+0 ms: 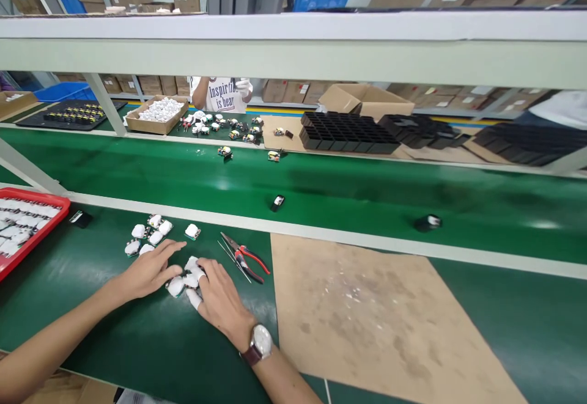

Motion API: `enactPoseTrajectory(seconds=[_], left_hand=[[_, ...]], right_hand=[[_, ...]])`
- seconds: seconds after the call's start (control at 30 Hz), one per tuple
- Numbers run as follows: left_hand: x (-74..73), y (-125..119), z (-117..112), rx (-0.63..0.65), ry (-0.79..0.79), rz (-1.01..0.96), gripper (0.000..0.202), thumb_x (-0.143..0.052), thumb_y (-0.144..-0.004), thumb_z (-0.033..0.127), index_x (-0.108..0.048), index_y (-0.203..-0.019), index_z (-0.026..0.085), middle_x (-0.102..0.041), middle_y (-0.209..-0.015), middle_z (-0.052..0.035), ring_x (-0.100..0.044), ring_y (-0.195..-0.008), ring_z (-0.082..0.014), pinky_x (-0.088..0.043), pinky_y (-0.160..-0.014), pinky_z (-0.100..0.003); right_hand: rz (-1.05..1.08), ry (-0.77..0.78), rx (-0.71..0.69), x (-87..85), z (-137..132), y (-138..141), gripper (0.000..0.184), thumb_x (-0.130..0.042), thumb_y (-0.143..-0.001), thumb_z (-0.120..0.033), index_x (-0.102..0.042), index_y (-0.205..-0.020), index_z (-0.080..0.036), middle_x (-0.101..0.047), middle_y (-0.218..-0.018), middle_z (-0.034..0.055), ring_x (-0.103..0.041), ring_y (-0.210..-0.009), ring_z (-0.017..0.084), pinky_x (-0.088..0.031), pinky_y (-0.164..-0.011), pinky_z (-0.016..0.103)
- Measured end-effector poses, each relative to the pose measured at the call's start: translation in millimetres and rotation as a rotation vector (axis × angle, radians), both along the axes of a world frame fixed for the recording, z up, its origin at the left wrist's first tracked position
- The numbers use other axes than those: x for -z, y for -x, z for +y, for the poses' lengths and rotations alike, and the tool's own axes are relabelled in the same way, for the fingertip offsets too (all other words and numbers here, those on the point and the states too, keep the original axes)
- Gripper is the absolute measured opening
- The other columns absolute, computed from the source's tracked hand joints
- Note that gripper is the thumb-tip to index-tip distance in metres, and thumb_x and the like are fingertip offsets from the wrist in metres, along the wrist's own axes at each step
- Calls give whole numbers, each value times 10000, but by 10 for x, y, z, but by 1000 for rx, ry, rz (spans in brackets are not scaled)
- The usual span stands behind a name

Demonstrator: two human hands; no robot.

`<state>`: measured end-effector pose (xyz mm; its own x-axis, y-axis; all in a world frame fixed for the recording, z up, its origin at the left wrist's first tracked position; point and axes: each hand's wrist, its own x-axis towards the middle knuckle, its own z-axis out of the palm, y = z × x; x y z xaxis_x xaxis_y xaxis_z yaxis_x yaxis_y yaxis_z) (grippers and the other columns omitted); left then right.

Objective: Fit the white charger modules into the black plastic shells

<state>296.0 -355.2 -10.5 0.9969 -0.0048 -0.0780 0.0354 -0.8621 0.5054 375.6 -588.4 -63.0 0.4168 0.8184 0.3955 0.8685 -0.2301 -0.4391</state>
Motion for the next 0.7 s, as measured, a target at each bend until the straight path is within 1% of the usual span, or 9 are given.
enactPoseTrajectory(seconds=[0.1,0.23,0.37,0.43,0.5,0.53,0.6,0.67,0.7], left_hand=[[47,-15,34,-71,51,-64,488,-403,-1108,503,-536,-1491,233,-691,-1266,-99,-691,-707,-179,-548,-727,-342],[162,-222,-54,-61,60,-148,432,-435,-1106,477,-623,-1385,206,-732,-1168,-92,-713,-775,-203,-562,-784,-354],[126,-406,-52,-64,129,-396,385,-408,-1121,421,-664,-1287,186,-711,-1230,-126,-720,-985,-232,-566,-944,-395],[28,-364,26,-106,152,-477,366,-428,-1120,425,-664,-1273,190,-711,-1191,-122,-706,-1000,-230,-574,-942,-395],[-56,-221,106,-111,135,-431,374,-528,-1084,480,-643,-1319,213,-705,-1182,-110,-701,-1007,-235,-594,-909,-391],[-70,-126,130,-91,103,-376,446,-614,-1035,525,-619,-1369,230,-692,-1235,-114,-695,-1064,-256,-601,-920,-405],[-17,74,126,-21,4,-267,762,-809,-865,602,-535,-1491,265,-604,-1440,-148,-620,-1275,-351,-593,-997,-492],[123,233,60,46,-86,-195,1049,-929,-718,597,-427,-1585,288,-450,-1613,-185,-481,-1433,-451,-557,-1054,-607],[203,284,15,60,-109,-172,1109,-950,-700,570,-382,-1611,294,-401,-1648,-197,-438,-1463,-477,-550,-1055,-643]], right_hand=[[-9,7,56,-1,-83,29,262,-630,-945,-181,-605,-1205,-161,-629,-1261,161,-615,-1085,317,-599,-946,537],[-6,110,118,-53,-222,54,177,-608,-951,-209,-639,-1120,-165,-629,-1190,154,-625,-1042,321,-602,-922,540],[-23,160,143,-54,-337,94,433,-574,-1003,-225,-529,-1429,-158,-604,-1345,172,-627,-1142,334,-597,-984,545],[0,153,154,-26,-387,120,586,-624,-1003,-283,-422,-1545,-186,-580,-1413,175,-612,-1220,349,-583,-1032,560],[46,154,155,13,-410,136,782,-718,-962,-369,-319,-1612,-196,-546,-1467,191,-578,-1301,377,-562,-1073,584],[70,159,150,35,-404,135,880,-763,-930,-408,-277,-1631,-193,-528,-1488,203,-562,-1327,395,-551,-1085,602],[105,172,133,76,-347,111,988,-817,-882,-442,-241,-1645,-192,-500,-1512,224,-549,-1345,424,-541,-1088,631],[137,174,111,111,-243,56,943,-803,-898,-401,-253,-1641,-218,-496,-1511,216,-562,-1333,416,-552,-1078,622],[157,167,97,125,-183,20,888,-770,-925,-355,-256,-1639,-235,-500,-1505,204,-565,-1335,398,-558,-1079,600]])
